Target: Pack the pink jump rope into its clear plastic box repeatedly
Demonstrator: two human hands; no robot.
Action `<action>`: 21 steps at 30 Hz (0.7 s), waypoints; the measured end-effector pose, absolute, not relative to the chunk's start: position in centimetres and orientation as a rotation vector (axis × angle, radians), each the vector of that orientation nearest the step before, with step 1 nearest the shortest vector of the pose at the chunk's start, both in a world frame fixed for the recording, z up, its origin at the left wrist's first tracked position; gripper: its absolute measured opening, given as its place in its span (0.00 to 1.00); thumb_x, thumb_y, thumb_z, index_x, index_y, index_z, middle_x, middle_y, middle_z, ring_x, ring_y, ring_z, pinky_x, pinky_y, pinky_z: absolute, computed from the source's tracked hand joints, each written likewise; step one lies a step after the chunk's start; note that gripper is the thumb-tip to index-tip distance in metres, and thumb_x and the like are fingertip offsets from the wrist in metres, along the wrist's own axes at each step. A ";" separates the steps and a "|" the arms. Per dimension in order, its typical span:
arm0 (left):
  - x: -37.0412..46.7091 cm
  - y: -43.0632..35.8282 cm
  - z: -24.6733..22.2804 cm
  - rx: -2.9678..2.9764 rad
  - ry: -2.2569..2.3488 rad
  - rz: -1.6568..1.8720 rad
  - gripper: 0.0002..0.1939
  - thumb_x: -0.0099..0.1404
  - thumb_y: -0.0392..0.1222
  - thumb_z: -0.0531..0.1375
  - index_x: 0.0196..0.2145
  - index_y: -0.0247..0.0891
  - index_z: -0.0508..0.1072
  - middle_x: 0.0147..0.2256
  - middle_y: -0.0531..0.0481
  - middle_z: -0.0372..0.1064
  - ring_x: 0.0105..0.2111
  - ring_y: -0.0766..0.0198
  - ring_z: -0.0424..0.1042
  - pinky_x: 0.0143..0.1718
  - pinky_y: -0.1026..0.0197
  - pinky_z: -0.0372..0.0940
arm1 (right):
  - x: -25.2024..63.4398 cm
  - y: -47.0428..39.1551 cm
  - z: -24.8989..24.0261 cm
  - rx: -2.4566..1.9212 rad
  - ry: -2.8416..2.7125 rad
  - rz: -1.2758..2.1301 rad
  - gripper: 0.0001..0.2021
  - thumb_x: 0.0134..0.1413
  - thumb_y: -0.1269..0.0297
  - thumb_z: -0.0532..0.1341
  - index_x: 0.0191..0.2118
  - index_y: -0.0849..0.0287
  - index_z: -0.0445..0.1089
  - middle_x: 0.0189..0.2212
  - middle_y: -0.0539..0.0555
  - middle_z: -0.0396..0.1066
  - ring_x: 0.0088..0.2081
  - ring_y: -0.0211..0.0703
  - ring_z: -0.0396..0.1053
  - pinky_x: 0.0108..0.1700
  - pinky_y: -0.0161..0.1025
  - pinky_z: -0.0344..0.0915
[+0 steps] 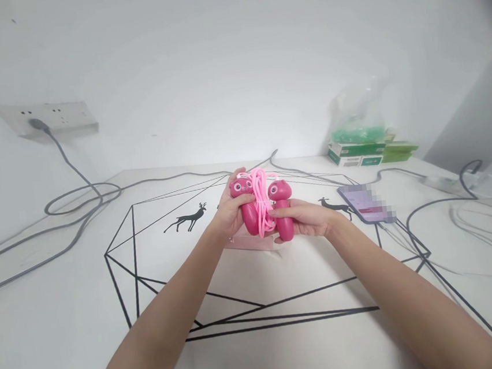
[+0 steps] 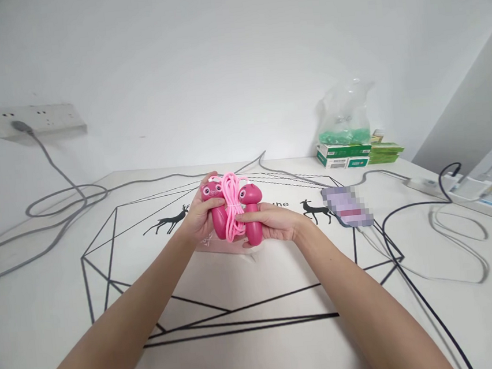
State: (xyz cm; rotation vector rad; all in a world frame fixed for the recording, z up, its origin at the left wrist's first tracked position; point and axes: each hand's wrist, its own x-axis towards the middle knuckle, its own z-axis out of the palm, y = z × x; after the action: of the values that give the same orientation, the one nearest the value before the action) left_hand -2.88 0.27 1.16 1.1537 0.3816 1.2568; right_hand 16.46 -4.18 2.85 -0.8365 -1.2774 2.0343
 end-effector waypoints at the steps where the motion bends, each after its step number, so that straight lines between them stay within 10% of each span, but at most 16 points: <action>1: -2.7 0.2 1.1 1.163 0.387 1.274 0.35 0.54 0.29 0.65 0.56 0.47 0.61 0.46 0.51 0.70 0.44 0.63 0.74 0.45 0.60 0.70 | 16.3 -4.3 2.9 -0.838 -1.279 2.013 0.17 0.52 0.66 0.69 0.47 0.64 0.72 0.38 0.60 0.77 0.38 0.46 0.77 0.38 0.41 0.78; 21: -1.9 -0.2 2.3 1.037 0.398 1.304 0.23 0.63 0.46 0.64 0.54 0.42 0.66 0.40 0.50 0.71 0.41 0.64 0.73 0.48 0.59 0.68 | 16.3 -4.5 3.4 -1.014 -1.360 1.722 0.16 0.41 0.66 0.73 0.39 0.57 0.75 0.36 0.56 0.77 0.37 0.48 0.74 0.32 0.37 0.74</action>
State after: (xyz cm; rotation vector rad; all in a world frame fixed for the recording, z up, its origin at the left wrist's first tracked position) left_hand -1.93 -0.21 2.28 1.0374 0.3981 1.3035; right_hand 16.29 -4.46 3.40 -1.0142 -1.3596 1.7222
